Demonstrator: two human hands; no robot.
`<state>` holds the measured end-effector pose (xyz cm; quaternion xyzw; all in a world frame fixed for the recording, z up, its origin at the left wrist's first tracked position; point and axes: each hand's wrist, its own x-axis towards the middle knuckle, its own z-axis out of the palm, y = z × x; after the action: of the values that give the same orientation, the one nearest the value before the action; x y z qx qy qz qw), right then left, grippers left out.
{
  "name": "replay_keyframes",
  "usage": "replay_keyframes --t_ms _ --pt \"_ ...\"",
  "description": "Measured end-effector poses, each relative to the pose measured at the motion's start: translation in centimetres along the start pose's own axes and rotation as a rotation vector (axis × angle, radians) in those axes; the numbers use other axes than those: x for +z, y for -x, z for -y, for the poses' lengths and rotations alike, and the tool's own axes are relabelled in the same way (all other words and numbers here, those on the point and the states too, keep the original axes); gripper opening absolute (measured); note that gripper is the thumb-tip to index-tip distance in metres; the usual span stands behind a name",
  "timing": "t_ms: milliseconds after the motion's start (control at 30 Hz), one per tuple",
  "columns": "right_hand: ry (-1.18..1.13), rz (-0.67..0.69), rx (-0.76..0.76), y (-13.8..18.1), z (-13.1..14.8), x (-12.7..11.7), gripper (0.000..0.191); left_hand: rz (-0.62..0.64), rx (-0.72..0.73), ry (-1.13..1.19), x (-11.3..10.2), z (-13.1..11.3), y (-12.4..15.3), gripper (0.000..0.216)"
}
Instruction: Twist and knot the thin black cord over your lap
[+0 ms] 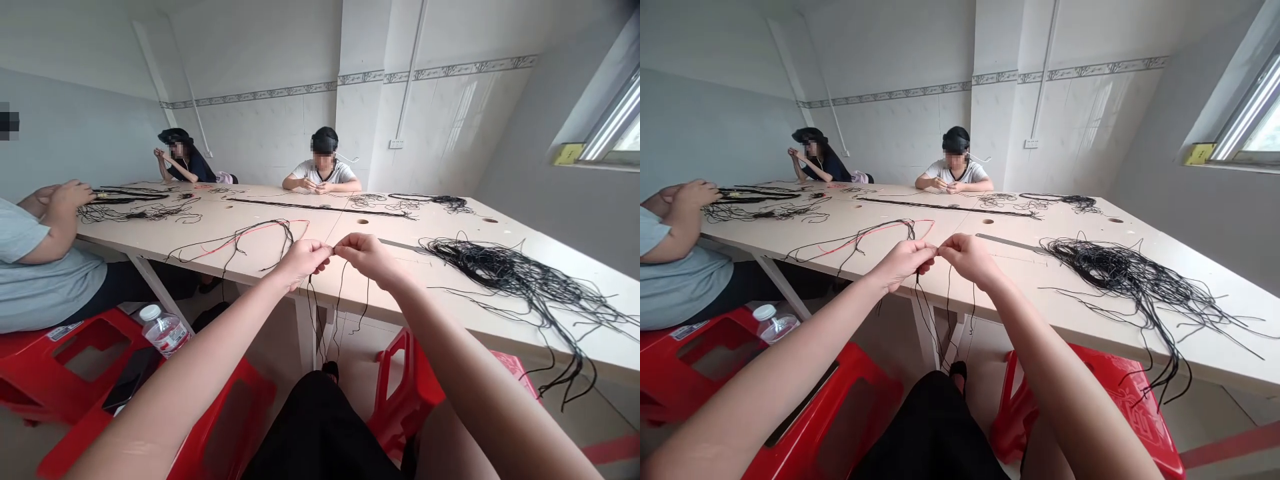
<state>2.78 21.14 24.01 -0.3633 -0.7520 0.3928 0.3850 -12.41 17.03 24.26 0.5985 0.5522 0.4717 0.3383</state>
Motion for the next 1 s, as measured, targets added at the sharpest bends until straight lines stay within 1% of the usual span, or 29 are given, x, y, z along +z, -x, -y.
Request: replay_keyframes --t_ms 100,167,233,267,333,433,500,567,633,667,767,833,867,933,1000 --pt "0.014 0.018 -0.018 -0.1 0.1 0.5 0.008 -0.061 0.098 -0.244 -0.3 0.2 0.0 0.018" --pt "-0.001 0.041 -0.040 0.2 0.1 0.8 0.009 -0.112 0.147 -0.367 -0.3 0.4 0.5 0.019" --pt "-0.032 0.052 -0.064 0.8 0.0 1.0 0.010 -0.144 0.151 -0.389 -0.2 0.7 1.2 0.019" --pt "-0.051 0.051 -0.064 1.2 -0.2 1.2 0.010 -0.134 0.134 -0.359 -0.1 1.0 1.6 0.019" --pt "-0.083 0.028 -0.043 2.2 -0.6 1.5 0.010 -0.071 0.086 -0.205 0.0 1.4 2.5 0.016" --pt "-0.168 -0.022 -0.003 3.9 -1.7 2.0 0.014 0.002 0.022 0.220 -0.1 1.9 3.7 0.020" --pt "-0.273 -0.037 0.024 5.1 -2.7 2.5 0.017 -0.001 -0.035 0.539 -0.3 2.1 4.3 0.019" --pt "-0.374 -0.042 0.064 6.2 -3.6 2.9 0.020 -0.004 -0.119 0.818 -0.7 2.2 4.6 0.012" --pt "-0.446 -0.048 0.101 7.2 -4.5 3.4 0.023 -0.026 -0.177 1.036 -1.2 2.4 4.5 0.013" --pt "-0.475 -0.049 0.120 7.7 -5.0 3.7 0.025 -0.049 -0.180 1.122 -1.6 2.6 4.3 0.016" --pt "-0.553 -0.048 0.188 9.0 -6.4 4.2 0.027 -0.190 -0.088 1.304 -3.2 3.2 3.1 0.026" --pt "-0.595 -0.054 0.238 9.5 -7.2 4.4 0.028 -0.289 -0.038 1.364 -4.4 3.7 2.2 0.031" --pt "-0.614 -0.060 0.256 9.7 -7.5 4.4 0.028 -0.315 -0.031 1.370 -4.8 3.8 1.8 0.032" --pt "-0.653 -0.079 0.269 9.8 -7.8 4.4 0.028 -0.348 -0.043 1.344 -5.0 4.1 1.4 0.031" --pt "-0.706 -0.103 0.259 9.6 -7.8 4.2 0.026 -0.341 -0.043 1.256 -4.0 4.4 1.5 0.027"
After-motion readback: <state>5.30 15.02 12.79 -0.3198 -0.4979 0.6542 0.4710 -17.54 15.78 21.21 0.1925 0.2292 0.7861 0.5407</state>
